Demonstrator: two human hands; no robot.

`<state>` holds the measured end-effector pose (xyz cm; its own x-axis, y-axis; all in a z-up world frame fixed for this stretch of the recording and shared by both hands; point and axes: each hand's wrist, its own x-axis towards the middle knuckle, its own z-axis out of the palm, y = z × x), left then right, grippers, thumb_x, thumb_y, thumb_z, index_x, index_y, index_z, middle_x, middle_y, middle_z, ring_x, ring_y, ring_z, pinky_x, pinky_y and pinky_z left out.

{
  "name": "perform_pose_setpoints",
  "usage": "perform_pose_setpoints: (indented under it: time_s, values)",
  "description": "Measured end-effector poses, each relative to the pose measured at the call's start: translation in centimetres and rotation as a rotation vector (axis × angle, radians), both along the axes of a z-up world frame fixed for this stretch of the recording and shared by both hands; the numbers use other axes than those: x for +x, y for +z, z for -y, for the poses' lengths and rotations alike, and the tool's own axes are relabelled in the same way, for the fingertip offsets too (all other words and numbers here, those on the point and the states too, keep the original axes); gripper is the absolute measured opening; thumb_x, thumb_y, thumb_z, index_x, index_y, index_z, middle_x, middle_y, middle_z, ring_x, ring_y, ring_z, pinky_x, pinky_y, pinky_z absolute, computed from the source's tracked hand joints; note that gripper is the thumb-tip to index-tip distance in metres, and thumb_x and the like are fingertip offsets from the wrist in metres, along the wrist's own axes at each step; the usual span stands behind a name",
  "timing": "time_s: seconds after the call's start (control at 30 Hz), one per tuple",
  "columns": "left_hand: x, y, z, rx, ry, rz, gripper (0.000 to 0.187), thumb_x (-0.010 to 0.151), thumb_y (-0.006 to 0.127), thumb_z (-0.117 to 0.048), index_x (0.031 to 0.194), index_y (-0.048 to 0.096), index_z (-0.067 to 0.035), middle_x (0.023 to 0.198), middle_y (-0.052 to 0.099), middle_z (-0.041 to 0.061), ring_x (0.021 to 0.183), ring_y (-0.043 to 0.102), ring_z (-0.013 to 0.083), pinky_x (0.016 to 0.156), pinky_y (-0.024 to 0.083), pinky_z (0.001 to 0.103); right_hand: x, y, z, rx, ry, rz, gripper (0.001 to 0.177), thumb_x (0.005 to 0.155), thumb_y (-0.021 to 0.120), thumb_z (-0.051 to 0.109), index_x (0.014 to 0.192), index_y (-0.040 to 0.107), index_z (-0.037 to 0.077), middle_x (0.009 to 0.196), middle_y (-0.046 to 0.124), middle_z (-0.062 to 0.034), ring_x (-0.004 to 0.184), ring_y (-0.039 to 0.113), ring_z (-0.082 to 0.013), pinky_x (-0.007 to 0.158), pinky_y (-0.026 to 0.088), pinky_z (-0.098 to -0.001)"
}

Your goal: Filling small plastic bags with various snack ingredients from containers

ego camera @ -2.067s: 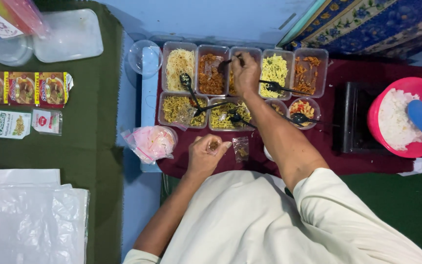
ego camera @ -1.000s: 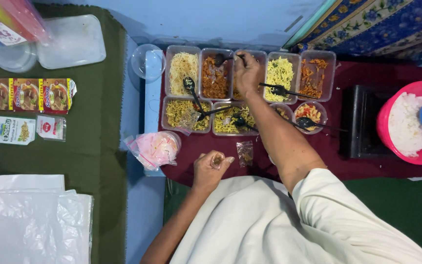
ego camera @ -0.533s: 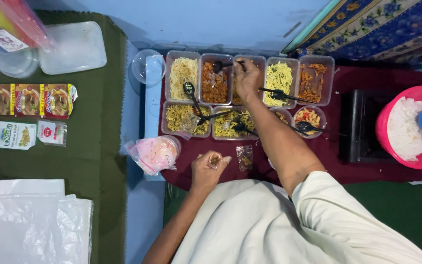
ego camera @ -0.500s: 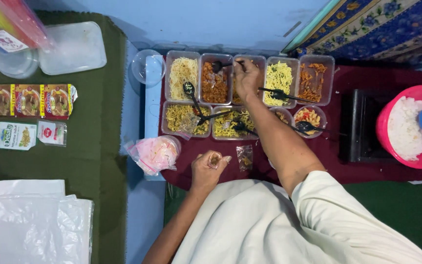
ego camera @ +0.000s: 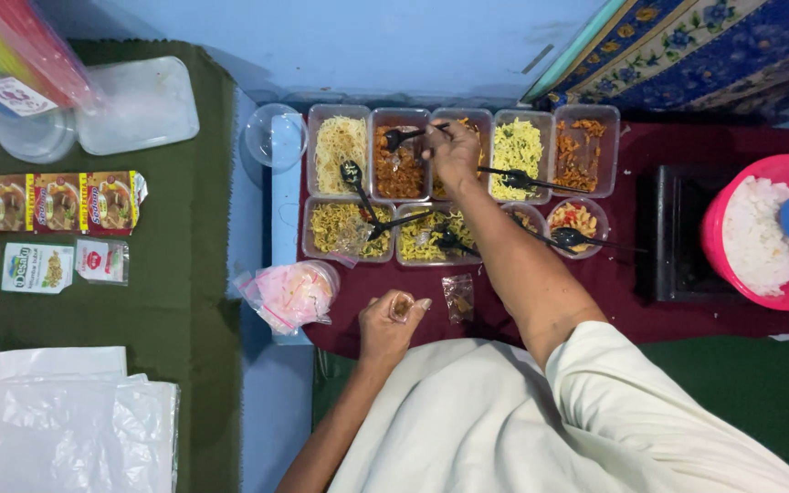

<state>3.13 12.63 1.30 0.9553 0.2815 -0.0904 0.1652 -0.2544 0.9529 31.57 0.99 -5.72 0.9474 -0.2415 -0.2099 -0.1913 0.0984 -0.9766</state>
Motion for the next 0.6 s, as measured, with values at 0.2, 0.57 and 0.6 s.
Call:
perform_pose_setpoints:
  time_s: [0.2,0.57,0.6]
  values:
    - [-0.1,0.3,-0.1,-0.009,0.018,0.005,0.022,0.073,0.092,-0.021,0.073,0.072,-0.014,0.057,0.065,0.009,0.058,0.060,0.0276,0.057,0.048,0.034,-0.2,-0.1,0.4,0.007,-0.045,-0.093,0.010,0.092,0.070,0.008,0.101,0.075,0.010,0.071,0.071,-0.0080,0.050,0.071,-0.0149,0.039,0.055,-0.0211]
    - [-0.5,-0.2,-0.5,0.005,0.037,-0.011,0.021,0.072,0.093,-0.017,0.072,0.072,-0.013,0.055,0.064,0.011,0.054,0.060,0.0250,0.052,0.047,0.033,-1.2,-1.0,2.3,0.080,-0.052,-0.224,0.012,0.094,0.070,0.019,0.106,0.072,0.014,0.077,0.072,-0.0045,0.056,0.073,-0.0120,0.036,0.047,-0.0184]
    - [-0.3,-0.3,-0.5,-0.011,0.046,-0.020,0.021,0.073,0.092,-0.015,0.071,0.071,-0.013,0.054,0.064,0.010,0.052,0.057,0.0202,0.051,0.045,0.031,-1.5,-0.5,2.5,0.088,-0.064,-0.231,0.014,0.095,0.070,0.019,0.107,0.072,0.013,0.077,0.072,-0.0057,0.054,0.072,-0.0130,0.034,0.045,-0.0196]
